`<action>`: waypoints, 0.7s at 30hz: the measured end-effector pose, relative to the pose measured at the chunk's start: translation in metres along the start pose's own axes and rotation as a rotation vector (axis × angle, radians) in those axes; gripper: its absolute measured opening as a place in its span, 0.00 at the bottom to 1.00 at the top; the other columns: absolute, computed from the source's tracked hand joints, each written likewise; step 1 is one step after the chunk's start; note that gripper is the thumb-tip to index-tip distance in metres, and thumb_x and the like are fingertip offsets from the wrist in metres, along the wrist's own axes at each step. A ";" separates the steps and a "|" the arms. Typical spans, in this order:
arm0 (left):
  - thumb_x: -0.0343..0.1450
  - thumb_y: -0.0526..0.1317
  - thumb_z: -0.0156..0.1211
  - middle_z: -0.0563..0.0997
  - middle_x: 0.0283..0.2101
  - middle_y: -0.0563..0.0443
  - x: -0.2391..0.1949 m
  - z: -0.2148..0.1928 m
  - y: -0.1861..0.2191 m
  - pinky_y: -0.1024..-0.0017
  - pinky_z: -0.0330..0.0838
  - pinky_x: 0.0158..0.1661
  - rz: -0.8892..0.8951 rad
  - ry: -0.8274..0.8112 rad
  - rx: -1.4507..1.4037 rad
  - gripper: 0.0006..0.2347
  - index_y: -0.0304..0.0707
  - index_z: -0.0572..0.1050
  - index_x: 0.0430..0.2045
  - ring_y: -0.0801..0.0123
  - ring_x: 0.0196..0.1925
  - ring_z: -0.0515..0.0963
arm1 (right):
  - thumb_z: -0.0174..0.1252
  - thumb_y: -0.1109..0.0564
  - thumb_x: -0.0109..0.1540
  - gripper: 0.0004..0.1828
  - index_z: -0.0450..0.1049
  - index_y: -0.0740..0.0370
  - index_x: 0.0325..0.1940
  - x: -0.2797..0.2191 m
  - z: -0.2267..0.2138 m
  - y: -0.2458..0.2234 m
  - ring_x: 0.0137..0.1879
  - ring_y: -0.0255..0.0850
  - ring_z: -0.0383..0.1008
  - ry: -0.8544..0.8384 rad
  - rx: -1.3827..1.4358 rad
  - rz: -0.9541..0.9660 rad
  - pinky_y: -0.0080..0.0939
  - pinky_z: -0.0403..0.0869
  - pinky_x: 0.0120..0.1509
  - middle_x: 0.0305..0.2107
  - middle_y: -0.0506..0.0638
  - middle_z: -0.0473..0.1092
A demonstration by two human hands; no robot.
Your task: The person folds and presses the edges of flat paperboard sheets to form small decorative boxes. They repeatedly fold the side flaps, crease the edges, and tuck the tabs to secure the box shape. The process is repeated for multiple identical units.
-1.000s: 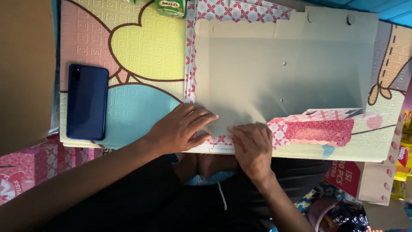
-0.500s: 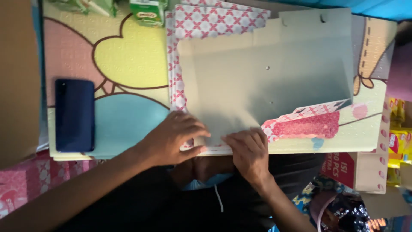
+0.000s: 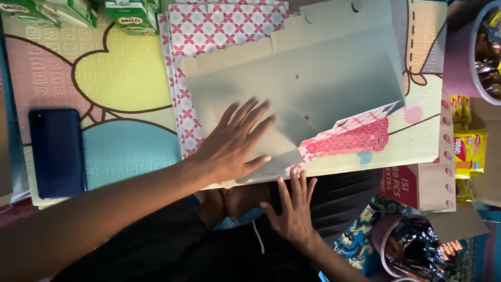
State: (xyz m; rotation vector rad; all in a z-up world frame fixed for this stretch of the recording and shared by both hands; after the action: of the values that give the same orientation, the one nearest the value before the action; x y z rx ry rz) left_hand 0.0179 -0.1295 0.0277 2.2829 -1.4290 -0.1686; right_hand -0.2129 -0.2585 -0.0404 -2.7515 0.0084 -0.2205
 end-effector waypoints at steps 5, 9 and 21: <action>0.67 0.66 0.62 0.37 0.77 0.31 0.036 0.024 0.005 0.36 0.40 0.71 -0.018 -0.031 0.057 0.47 0.37 0.47 0.75 0.34 0.79 0.38 | 0.59 0.35 0.63 0.53 0.45 0.68 0.79 -0.010 0.016 0.003 0.80 0.78 0.30 -0.017 -0.051 0.032 0.82 0.32 0.78 0.74 0.78 0.36; 0.68 0.72 0.58 0.34 0.78 0.33 0.052 0.035 0.002 0.33 0.36 0.72 -0.045 -0.054 0.059 0.50 0.40 0.44 0.76 0.36 0.79 0.34 | 0.55 0.32 0.64 0.55 0.41 0.71 0.79 -0.002 0.015 0.003 0.79 0.82 0.30 -0.048 -0.076 0.084 0.88 0.35 0.75 0.74 0.80 0.34; 0.67 0.73 0.48 0.42 0.78 0.32 0.056 0.043 0.003 0.35 0.32 0.71 -0.095 -0.017 0.135 0.48 0.31 0.52 0.73 0.40 0.79 0.37 | 0.54 0.29 0.64 0.56 0.43 0.73 0.78 0.007 0.019 0.004 0.80 0.77 0.32 -0.089 -0.086 0.034 0.87 0.31 0.74 0.74 0.79 0.37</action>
State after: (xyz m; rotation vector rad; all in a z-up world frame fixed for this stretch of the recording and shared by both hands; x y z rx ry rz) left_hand 0.0276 -0.1926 -0.0024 2.4662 -1.3793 -0.1231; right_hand -0.2030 -0.2554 -0.0585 -2.8417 0.0420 -0.0898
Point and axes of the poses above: each hand's wrist, its own x-axis towards the middle knuckle, its own z-axis out of the palm, y = z × x, the point moved 3 cm from there along x, towards the middle knuckle
